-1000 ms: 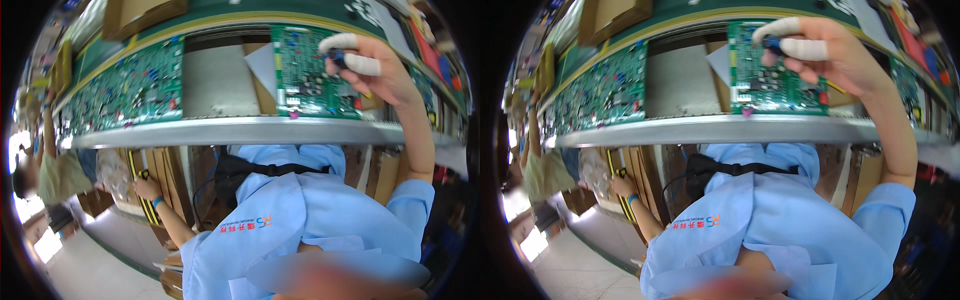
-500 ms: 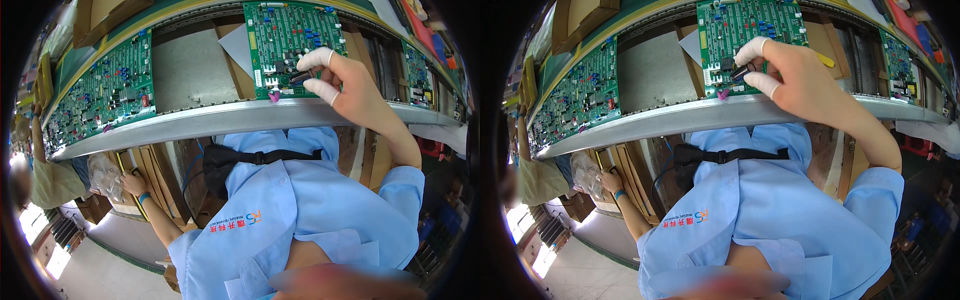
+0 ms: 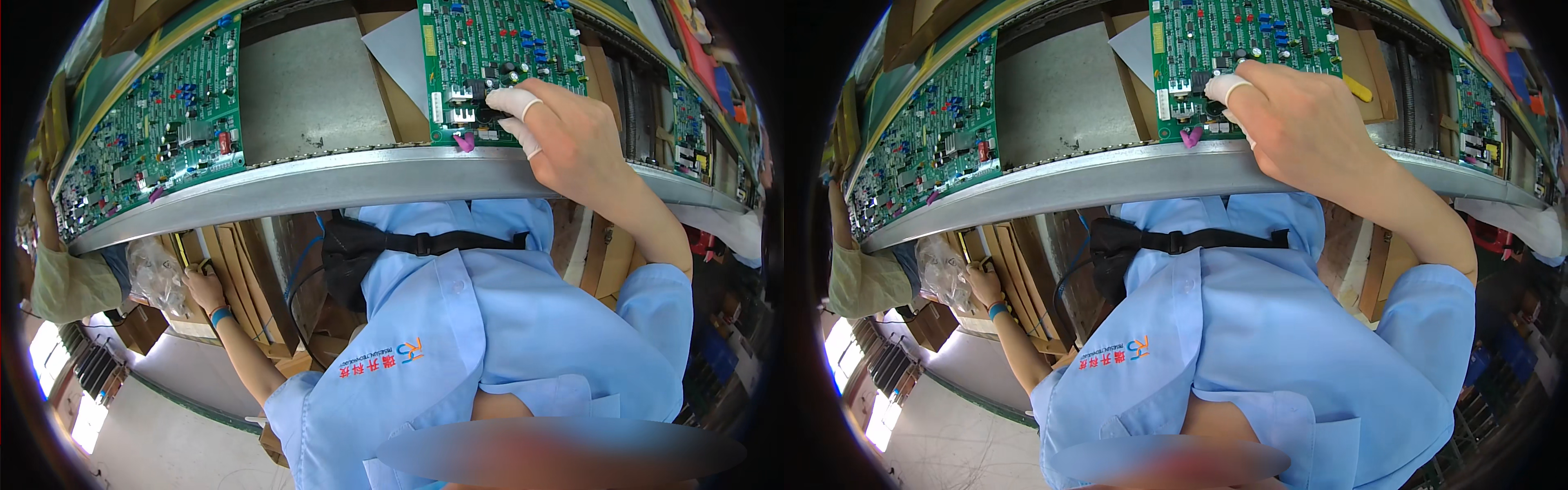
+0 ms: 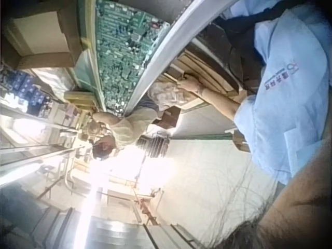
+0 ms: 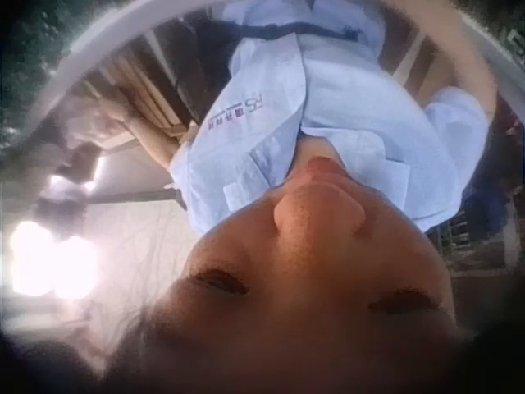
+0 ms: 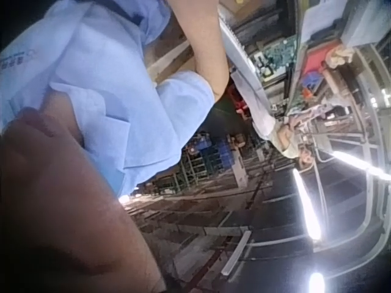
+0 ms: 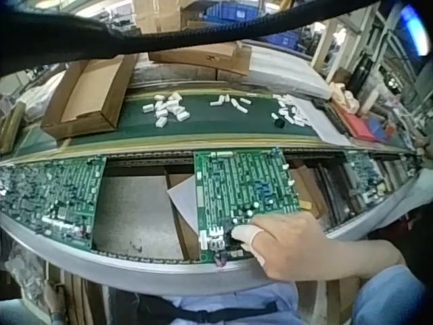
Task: The person assembles printed circuit boards by hand on a production line, inserting capacitors, connectors, and transformers into the boards.
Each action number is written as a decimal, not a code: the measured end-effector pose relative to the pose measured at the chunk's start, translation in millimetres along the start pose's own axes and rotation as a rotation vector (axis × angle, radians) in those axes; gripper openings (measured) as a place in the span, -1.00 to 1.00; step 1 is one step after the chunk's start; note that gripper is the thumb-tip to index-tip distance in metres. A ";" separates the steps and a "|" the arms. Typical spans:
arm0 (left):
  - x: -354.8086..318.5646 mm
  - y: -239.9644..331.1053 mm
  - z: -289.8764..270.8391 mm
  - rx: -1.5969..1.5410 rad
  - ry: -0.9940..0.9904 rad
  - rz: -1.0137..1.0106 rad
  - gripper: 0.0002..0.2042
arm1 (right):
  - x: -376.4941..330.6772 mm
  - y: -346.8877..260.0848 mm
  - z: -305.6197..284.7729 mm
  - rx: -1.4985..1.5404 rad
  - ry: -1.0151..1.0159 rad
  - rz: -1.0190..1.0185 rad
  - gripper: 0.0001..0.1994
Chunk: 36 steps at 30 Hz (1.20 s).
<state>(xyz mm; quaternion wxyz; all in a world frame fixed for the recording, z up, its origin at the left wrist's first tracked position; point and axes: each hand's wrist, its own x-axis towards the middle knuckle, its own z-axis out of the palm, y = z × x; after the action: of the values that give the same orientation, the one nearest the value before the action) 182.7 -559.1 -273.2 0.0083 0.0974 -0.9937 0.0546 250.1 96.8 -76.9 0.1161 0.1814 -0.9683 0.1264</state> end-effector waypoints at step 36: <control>-84.0 315.3 -194.4 -0.772 0.567 1.053 -0.68 | 182.6 126.2 55.8 -0.323 0.136 -0.125 -0.89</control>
<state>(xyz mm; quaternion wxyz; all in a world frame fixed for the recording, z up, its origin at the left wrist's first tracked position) 205.0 -214.1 -116.0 0.2732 -0.4237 -0.8166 -0.2812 26.4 136.0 -105.5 0.2167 0.2113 -0.9527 -0.0262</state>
